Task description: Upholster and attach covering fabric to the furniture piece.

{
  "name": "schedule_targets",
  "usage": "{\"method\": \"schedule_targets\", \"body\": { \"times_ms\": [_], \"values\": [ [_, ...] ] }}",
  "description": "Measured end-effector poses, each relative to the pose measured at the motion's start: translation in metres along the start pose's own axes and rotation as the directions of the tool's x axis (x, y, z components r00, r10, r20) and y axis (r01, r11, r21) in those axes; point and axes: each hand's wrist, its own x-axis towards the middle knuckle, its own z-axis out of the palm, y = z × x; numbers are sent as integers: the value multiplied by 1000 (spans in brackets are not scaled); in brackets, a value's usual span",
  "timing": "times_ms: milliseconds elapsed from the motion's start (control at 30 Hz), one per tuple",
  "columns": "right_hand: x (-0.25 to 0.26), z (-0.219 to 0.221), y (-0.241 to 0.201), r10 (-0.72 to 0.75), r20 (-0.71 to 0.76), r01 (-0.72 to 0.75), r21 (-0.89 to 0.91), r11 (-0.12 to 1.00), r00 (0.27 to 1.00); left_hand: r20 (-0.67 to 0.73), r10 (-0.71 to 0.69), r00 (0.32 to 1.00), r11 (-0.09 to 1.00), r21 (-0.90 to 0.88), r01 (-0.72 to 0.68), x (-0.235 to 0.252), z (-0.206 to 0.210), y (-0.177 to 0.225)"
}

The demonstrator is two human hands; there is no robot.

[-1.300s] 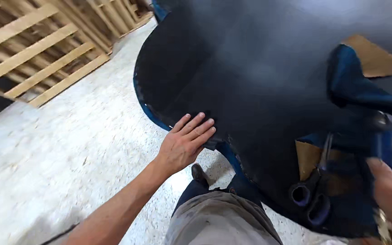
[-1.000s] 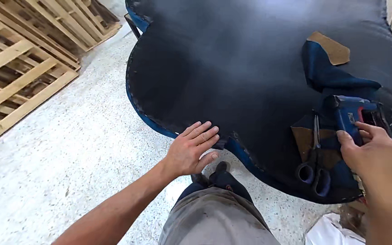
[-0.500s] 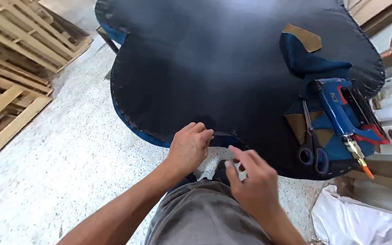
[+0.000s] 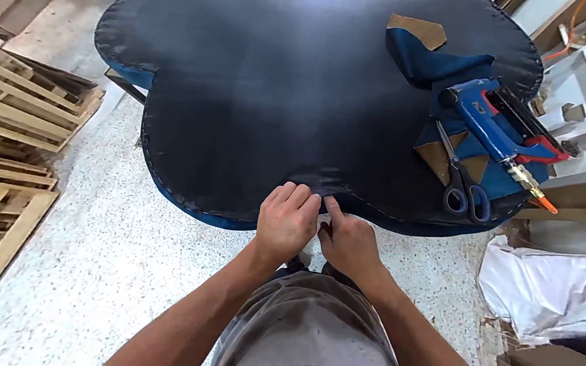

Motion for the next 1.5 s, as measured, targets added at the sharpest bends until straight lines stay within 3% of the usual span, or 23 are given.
{"method": "schedule_targets", "body": {
  "times_ms": [100, 200, 300, 433, 667, 867, 1033, 1133, 1233, 1333, 1500],
  "values": [
    [-2, -3, 3, -20, 10, 20, -2, 1000, 1000, 135, -85, 987, 993, -76, 95, -3, -7, 0],
    [-4, -2, 9, -54, 33, 54, 21, 998, 998, 174, -120, 977, 991, -43, 129, -12, -11, -7],
    [-10, -13, 16, -126, 0, 125, 89, 988, 992, 121, -86, 989, 996, -18, 89, -16, -9, -11],
    [3, -49, 24, -210, -244, 242, 109, 964, 947, -23, -50, 998, 998, -41, 49, -13, -5, -12],
    [64, -48, 38, -574, -176, 582, -11, 813, 800, -110, -40, 993, 997, -68, 33, -14, 0, -12],
    [70, -47, 42, -653, -217, 652, -85, 753, 726, 111, -123, 986, 962, -229, 146, -34, -41, -28],
    [71, -51, 41, -654, -211, 671, 14, 741, 726, 163, -83, 983, 960, -253, 123, -35, -44, -44],
    [77, -58, 37, -659, -130, 671, 120, 731, 741, 198, -94, 976, 939, -309, 153, -21, -36, -38],
    [85, -62, 38, -675, 0, 667, 151, 730, 738, 274, -144, 951, 949, -234, 211, -11, -31, -34],
    [95, -64, 38, -705, 87, 694, 128, 709, 704, 332, -120, 936, 973, -147, 177, -5, -26, -30],
    [116, -67, 38, -765, 136, 755, 125, 643, 629, 217, -28, 976, 997, -63, 43, 7, -28, -29]
  ]
}}
